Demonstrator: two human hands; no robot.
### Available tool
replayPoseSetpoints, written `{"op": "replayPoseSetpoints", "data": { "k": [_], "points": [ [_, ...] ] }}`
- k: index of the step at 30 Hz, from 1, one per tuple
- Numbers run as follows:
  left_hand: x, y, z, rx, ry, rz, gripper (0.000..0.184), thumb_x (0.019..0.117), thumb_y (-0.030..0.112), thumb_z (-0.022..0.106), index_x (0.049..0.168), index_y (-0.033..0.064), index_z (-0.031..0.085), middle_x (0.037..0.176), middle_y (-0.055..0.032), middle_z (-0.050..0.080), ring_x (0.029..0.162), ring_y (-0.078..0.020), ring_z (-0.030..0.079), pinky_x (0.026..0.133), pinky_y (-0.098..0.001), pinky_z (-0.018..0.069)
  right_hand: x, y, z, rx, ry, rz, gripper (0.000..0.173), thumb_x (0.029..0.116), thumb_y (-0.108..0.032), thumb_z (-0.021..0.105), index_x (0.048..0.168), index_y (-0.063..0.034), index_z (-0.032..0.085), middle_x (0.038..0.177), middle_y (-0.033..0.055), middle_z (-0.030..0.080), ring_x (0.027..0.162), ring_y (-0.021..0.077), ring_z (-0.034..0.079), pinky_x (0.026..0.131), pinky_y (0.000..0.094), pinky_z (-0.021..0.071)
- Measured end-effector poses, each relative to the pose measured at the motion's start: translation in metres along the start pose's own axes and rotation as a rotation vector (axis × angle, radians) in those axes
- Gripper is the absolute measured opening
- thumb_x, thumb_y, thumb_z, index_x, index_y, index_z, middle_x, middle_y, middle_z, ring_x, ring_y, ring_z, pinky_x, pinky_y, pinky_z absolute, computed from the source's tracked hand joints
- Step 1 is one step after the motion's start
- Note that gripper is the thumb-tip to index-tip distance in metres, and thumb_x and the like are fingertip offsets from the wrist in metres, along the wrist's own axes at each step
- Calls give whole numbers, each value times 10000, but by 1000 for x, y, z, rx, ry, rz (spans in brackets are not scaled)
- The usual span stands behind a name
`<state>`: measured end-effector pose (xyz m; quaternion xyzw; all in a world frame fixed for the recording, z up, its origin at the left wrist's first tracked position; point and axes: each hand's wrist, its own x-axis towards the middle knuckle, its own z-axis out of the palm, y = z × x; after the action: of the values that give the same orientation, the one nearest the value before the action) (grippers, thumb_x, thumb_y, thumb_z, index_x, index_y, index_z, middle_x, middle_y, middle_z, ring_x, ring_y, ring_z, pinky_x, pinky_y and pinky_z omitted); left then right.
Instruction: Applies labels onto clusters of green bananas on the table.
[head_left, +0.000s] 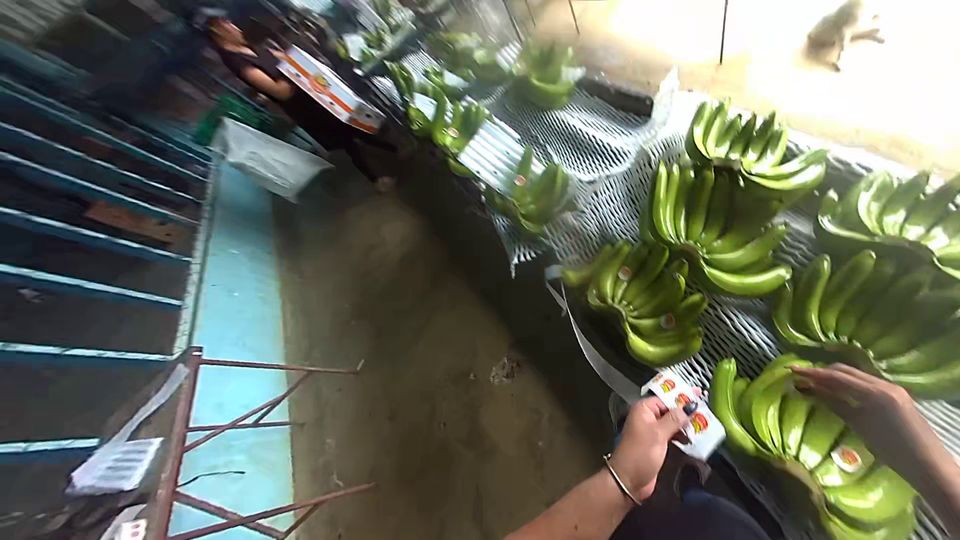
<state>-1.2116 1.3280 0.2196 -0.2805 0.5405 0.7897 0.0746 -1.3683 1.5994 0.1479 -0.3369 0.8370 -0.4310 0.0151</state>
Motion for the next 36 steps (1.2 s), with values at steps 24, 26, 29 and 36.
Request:
{"op": "replayPoseSetpoints", "data": {
  "k": [24, 26, 29, 36],
  "points": [
    [-15, -10, -20, -29, 8, 15, 216, 987, 2, 588, 1186, -35, 663, 1044, -91, 737, 894, -146, 712, 817, -315, 595, -21, 33, 34, -205, -148, 63, 169, 943, -159, 705, 1068, -46, 711, 944, 149, 738, 835, 357, 735, 700, 604, 583],
    [-16, -9, -20, -26, 17, 14, 155, 982, 4, 599, 1120, -26, 662, 978, -73, 736, 850, -133, 710, 789, -305, 596, -19, 31, 37, -223, -140, 59, 175, 939, -162, 716, 1071, -48, 709, 946, 148, 741, 842, 359, 737, 701, 609, 580],
    [-15, -8, -18, -19, 1, 6, 124, 984, 28, 620, 1088, -22, 664, 950, -68, 735, 835, -132, 711, 778, -307, 600, -21, 25, 33, -230, -150, 162, 254, 915, -164, 748, 1100, 1, 693, 921, 189, 736, 820, 403, 727, 708, 656, 562],
    [-8, -5, -19, -24, -2, 65, 131, 976, 32, 617, 1094, -11, 654, 969, -56, 728, 847, -125, 703, 775, -310, 592, 4, -13, 7, -96, -168, 98, 231, 933, -106, 699, 1075, 74, 674, 1050, 274, 682, 900, 409, 690, 791, 569, 575]
  ]
}}
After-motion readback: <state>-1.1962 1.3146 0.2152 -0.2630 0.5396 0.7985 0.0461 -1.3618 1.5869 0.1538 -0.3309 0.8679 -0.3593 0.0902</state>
